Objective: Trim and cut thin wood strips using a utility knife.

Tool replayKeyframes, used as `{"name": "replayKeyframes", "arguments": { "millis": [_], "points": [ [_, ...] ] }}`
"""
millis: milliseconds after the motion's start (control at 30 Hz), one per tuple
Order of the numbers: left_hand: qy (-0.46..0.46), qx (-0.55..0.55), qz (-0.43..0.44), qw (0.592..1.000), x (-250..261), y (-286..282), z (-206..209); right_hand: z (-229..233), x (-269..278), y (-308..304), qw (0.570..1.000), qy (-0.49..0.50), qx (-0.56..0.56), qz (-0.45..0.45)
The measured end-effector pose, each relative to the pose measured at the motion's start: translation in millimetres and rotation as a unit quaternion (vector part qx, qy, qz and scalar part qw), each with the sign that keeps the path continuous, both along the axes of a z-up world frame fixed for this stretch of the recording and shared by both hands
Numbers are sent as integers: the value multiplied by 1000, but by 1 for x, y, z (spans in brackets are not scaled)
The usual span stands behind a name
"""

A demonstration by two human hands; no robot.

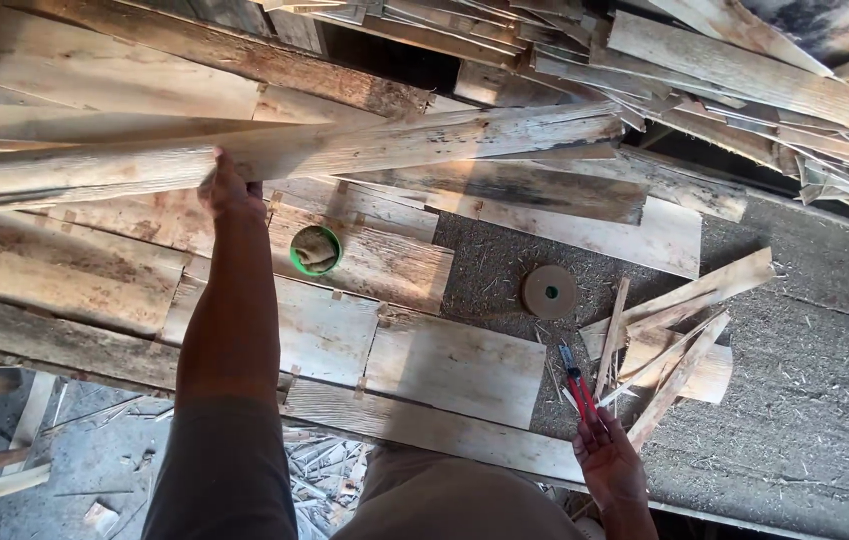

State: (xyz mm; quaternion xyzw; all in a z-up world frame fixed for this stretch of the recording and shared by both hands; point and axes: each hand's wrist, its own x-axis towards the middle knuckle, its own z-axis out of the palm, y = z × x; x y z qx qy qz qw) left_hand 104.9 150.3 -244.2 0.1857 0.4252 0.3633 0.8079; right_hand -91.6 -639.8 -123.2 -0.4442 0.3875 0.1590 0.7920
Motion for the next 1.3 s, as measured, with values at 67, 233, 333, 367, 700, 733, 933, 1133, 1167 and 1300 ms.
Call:
{"name": "replayKeyframes", "arguments": {
  "millis": [67,233,333,367,700,733,933,1133,1167,1300],
  "points": [
    [19,-9,-1,1000,7,-4,-1,1,2,6,1000,5,-2,2],
    [32,-53,-5,998,20,-10,-4,0,9,13,999,29,-25,7],
    [74,-60,-7,995,27,-8,-10,-3,15,17,999,12,-34,13],
    [72,-59,-15,996,30,-5,-19,-5,17,17,999,14,-29,10],
    [137,-80,-17,987,38,-9,-30,9,36,51,998,26,-48,18],
    [140,-80,-14,987,38,-9,-29,7,36,51,998,28,-48,20],
    [255,-58,4,965,34,-8,-28,3,36,52,998,26,-41,32],
    [694,182,-327,615,29,-61,120,-4,37,53,999,23,-29,36],
    [689,338,-349,538,29,-55,100,-6,37,52,999,21,-26,39],
    [526,603,-435,413,28,-49,83,-2,40,58,998,28,-35,45]
  ]
}}
